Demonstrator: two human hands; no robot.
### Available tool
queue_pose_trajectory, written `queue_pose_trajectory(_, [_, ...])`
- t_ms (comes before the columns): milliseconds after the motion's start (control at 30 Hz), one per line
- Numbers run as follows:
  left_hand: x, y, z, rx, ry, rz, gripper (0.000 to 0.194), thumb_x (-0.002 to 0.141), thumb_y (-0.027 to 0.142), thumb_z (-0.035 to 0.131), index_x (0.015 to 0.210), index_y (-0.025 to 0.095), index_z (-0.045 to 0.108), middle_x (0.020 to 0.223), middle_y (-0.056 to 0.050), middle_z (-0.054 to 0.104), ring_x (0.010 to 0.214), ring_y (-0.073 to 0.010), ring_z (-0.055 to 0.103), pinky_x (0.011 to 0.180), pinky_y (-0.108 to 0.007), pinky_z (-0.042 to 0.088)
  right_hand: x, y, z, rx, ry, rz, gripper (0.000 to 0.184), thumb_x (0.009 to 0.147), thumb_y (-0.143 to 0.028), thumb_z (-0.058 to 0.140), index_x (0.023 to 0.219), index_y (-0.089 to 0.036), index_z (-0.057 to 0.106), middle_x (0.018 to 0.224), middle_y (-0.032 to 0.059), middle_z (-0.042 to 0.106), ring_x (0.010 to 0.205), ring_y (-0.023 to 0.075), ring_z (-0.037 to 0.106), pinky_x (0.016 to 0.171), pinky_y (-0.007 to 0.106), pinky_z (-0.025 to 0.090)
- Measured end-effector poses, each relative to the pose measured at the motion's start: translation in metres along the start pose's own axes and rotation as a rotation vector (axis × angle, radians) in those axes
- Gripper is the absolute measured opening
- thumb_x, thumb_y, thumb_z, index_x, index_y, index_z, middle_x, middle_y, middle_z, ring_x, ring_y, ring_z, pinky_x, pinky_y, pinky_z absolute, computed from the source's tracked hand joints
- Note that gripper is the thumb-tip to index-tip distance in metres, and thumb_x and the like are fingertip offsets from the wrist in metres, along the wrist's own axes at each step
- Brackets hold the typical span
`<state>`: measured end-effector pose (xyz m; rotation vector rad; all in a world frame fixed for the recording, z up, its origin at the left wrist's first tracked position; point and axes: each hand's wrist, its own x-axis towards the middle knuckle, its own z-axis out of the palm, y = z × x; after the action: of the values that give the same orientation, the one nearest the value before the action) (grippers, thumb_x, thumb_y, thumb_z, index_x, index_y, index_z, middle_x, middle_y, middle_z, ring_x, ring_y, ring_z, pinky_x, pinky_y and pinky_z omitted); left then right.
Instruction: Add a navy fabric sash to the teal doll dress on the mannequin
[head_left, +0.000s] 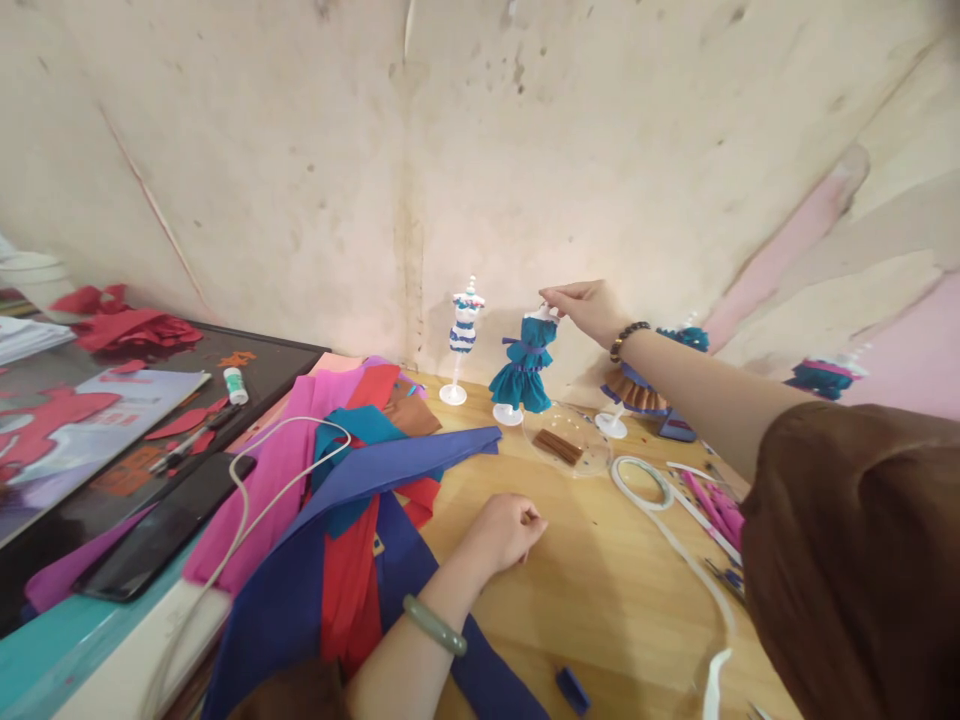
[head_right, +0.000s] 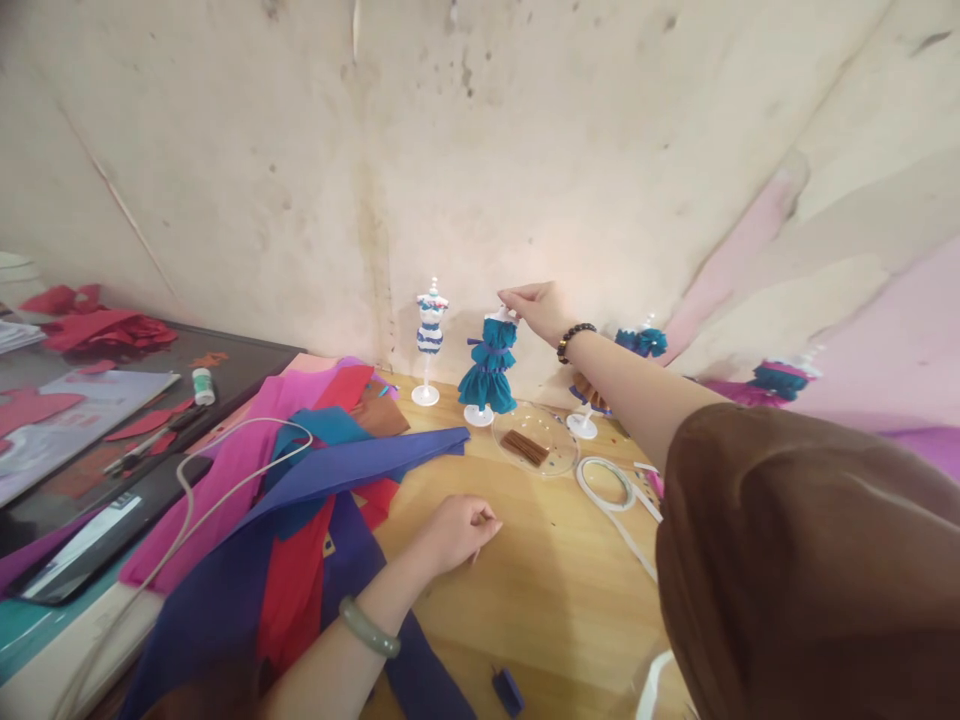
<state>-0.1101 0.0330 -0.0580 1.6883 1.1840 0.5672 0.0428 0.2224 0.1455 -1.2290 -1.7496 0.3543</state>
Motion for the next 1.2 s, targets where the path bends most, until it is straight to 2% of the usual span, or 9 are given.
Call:
queue_pose_trajectory(133, [0.000, 0.000, 0.000, 0.002, 0.002, 0.007, 0.024, 0.082, 0.035, 0.051, 0.074, 0.016, 0.063, 0.047, 0.002, 0.053, 0.043, -0.0119, 0.051, 0.045, -0.021, 0.036, -0.003, 0.003, 0.007, 0.033, 0.056, 0.077, 0.027, 0.082, -0.035, 0.062, 0.072, -0.014, 0.074, 0.065, 0.0040, 0.069, 0.060, 0.0139, 0.059, 0.059, 0.027, 0.049])
queue_pose_trajectory(300, [0.000, -0.001, 0.000, 0.008, -0.004, -0.005, 0.024, 0.082, 0.035, 0.051, 0.074, 0.016, 0.063, 0.048, 0.002, 0.054, 0.044, -0.0120, 0.052, 0.046, -0.021, 0.037, -0.002, 0.010, 0.011, 0.051, 0.112, 0.060, 0.024, 0.080, -0.033, 0.065, 0.066, -0.014, 0.072, 0.069, 0.0043, 0.070, 0.074, 0.0175, 0.064, 0.065, 0.027, 0.050])
queue_pose_trajectory(500, [0.001, -0.001, 0.000, 0.010, 0.006, 0.018, 0.024, 0.082, 0.035, 0.051, 0.071, 0.016, 0.062, 0.047, 0.002, 0.053, 0.044, -0.0115, 0.052, 0.048, -0.020, 0.038, -0.002, 0.003, 0.014, 0.050, 0.108, 0.052, 0.021, 0.081, -0.029, 0.066, 0.068, -0.013, 0.072, 0.066, 0.0031, 0.069, 0.068, 0.0152, 0.062, 0.063, 0.027, 0.050])
queue_pose_trajectory(600, [0.002, -0.002, 0.000, 0.007, 0.004, 0.008, 0.023, 0.081, 0.034, 0.051, 0.070, 0.016, 0.061, 0.046, 0.003, 0.052, 0.043, -0.0112, 0.051, 0.046, -0.020, 0.037, -0.001, -0.010, 0.004, 0.040, 0.124, 0.019, 0.020, 0.084, -0.024, 0.062, 0.072, -0.012, 0.073, 0.064, 0.0025, 0.067, 0.061, 0.0125, 0.058, 0.060, 0.025, 0.047])
queue_pose_trajectory(733, [0.005, -0.004, -0.001, 0.009, -0.005, -0.001, 0.023, 0.082, 0.035, 0.050, 0.072, 0.017, 0.061, 0.046, 0.003, 0.052, 0.042, -0.0111, 0.051, 0.044, -0.020, 0.035, -0.006, -0.031, -0.026, 0.033, 0.171, -0.081, 0.024, 0.087, -0.028, 0.060, 0.078, -0.011, 0.074, 0.065, 0.0031, 0.066, 0.060, 0.0110, 0.055, 0.057, 0.023, 0.044])
queue_pose_trajectory(900, [0.007, -0.005, -0.001, 0.002, -0.001, 0.015, 0.024, 0.083, 0.036, 0.051, 0.074, 0.016, 0.060, 0.044, 0.004, 0.051, 0.040, -0.0103, 0.048, 0.046, -0.020, 0.035, -0.047, -0.045, -0.058, 0.033, 0.019, -0.036, 0.031, 0.082, -0.041, 0.065, 0.076, -0.012, 0.073, 0.058, 0.0015, 0.062, 0.053, 0.0087, 0.050, 0.050, 0.021, 0.042])
queue_pose_trajectory(1000, [0.007, -0.005, -0.002, 0.000, -0.009, 0.023, 0.023, 0.083, 0.034, 0.050, 0.075, 0.015, 0.061, 0.043, 0.003, 0.050, 0.038, -0.0101, 0.046, 0.044, -0.021, 0.033, -0.084, -0.046, -0.067, 0.019, -0.049, 0.026, 0.031, 0.078, -0.042, 0.068, 0.076, -0.012, 0.074, 0.058, 0.0007, 0.062, 0.053, 0.0091, 0.050, 0.050, 0.021, 0.041])
queue_pose_trajectory(1133, [0.008, -0.005, -0.003, 0.004, -0.029, 0.037, 0.022, 0.082, 0.026, 0.049, 0.094, 0.015, 0.063, 0.043, 0.004, 0.052, 0.040, -0.0113, 0.049, 0.045, -0.020, 0.033, -0.122, -0.047, -0.077, -0.027, -0.084, 0.073, 0.032, 0.077, -0.044, 0.067, 0.078, -0.013, 0.075, 0.059, 0.0004, 0.061, 0.051, 0.0089, 0.048, 0.045, 0.021, 0.035])
queue_pose_trajectory(1200, [0.009, -0.006, -0.003, 0.018, -0.036, 0.041, 0.021, 0.081, 0.026, 0.049, 0.089, 0.015, 0.065, 0.043, 0.004, 0.052, 0.040, -0.0120, 0.050, 0.044, -0.021, 0.033, -0.133, -0.048, -0.081, 0.000, -0.091, 0.061, 0.032, 0.076, -0.044, 0.067, 0.078, -0.014, 0.075, 0.063, 0.0014, 0.063, 0.054, 0.0097, 0.049, 0.047, 0.022, 0.036])
